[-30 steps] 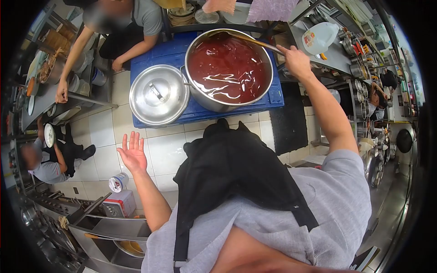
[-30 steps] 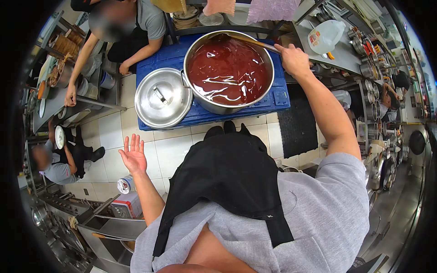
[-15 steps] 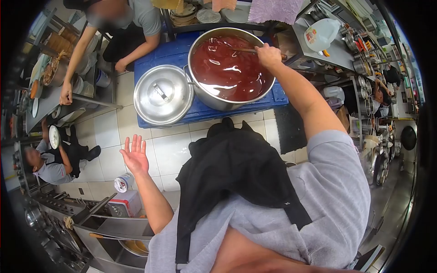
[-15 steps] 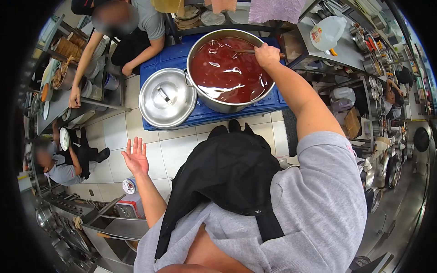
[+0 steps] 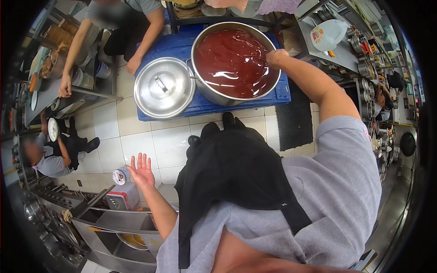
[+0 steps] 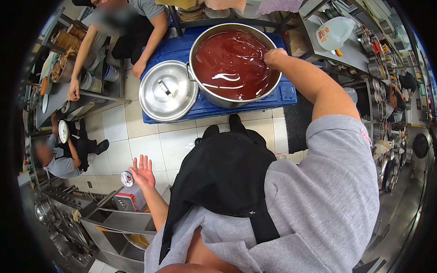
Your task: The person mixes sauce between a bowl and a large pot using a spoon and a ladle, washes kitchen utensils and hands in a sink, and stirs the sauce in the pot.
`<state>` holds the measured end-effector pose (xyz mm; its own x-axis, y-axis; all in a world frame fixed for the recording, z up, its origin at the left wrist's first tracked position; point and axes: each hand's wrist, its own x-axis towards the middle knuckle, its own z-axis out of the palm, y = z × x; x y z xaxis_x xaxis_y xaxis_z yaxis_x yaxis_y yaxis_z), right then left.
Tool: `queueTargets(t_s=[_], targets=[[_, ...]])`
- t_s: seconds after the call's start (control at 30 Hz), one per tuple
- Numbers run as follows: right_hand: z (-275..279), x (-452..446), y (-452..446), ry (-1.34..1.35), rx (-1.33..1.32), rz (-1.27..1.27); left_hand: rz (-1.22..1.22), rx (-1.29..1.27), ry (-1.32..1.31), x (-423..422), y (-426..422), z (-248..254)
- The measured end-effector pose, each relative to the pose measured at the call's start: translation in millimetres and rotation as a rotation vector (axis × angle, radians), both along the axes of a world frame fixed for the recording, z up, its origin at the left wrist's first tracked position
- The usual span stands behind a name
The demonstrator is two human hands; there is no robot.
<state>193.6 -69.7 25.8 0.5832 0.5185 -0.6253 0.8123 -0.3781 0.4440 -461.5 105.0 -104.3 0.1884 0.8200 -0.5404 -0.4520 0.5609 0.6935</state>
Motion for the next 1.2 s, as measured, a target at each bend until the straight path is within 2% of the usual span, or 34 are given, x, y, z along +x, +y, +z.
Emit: queueTargets(t_s=[0.17, 0.23, 0.27, 0.3, 0.37, 0.5, 0.63, 0.67, 0.77, 0.83, 0.9, 1.03, 1.07, 1.1, 1.17, 1.2], targets=[[21, 16, -15, 0.074, -0.053, -0.029, -0.005, -0.044, 0.072, -10, -10, -8], [45, 0, -17, 0.184, -0.137, -0.185, -0.016, -0.047, 0.087, -11, -11, -10], [24, 15, -18, 0.209, -0.305, -0.2, -0.041, -0.044, 0.106, -11, -11, -11], [7, 20, -24, 0.209, -0.308, -0.2, -0.041, -0.046, 0.106, -9, -10, -10], [-11, 26, -38, 0.019, -0.075, 0.013, -0.07, -0.056, 0.116, -1, -6, -9], [-3, 2, -14, -0.095, 0.043, 0.137, -0.114, -0.029, 0.113, 20, 8, -5], [-28, -4, -24, -0.058, 0.162, 0.125, -0.18, 0.019, 0.091, 38, 17, 3], [-29, -3, -29, -0.016, 0.123, 0.13, -0.177, 0.026, 0.079, 40, 19, 4], [8, -11, -34, 0.046, 0.114, 0.112, -0.173, 0.034, 0.069, 39, 17, 7], [10, -3, -43, 0.065, 0.137, 0.078, -0.182, 0.029, 0.069, 40, 15, 7], [5, 3, -49, -0.001, 0.371, -0.077, -0.181, 0.024, 0.112, 39, 12, 5], [-18, -2, -37, -0.048, 0.323, -0.064, -0.197, 0.02, 0.103, 48, 13, 4], [-28, -4, -36, -0.032, 0.283, 0.003, -0.199, 0.03, 0.095, 52, 13, 6], [-25, -5, -35, -0.032, 0.291, 0.003, -0.195, 0.039, 0.091, 54, 16, 10], [-21, -8, -35, 0.031, 0.111, 0.105, -0.206, 0.063, 0.082, 55, 20, 18], [10, -21, -32, 0.075, 0.108, 0.064, -0.226, 0.08, 0.07, 55, 20, 19]])
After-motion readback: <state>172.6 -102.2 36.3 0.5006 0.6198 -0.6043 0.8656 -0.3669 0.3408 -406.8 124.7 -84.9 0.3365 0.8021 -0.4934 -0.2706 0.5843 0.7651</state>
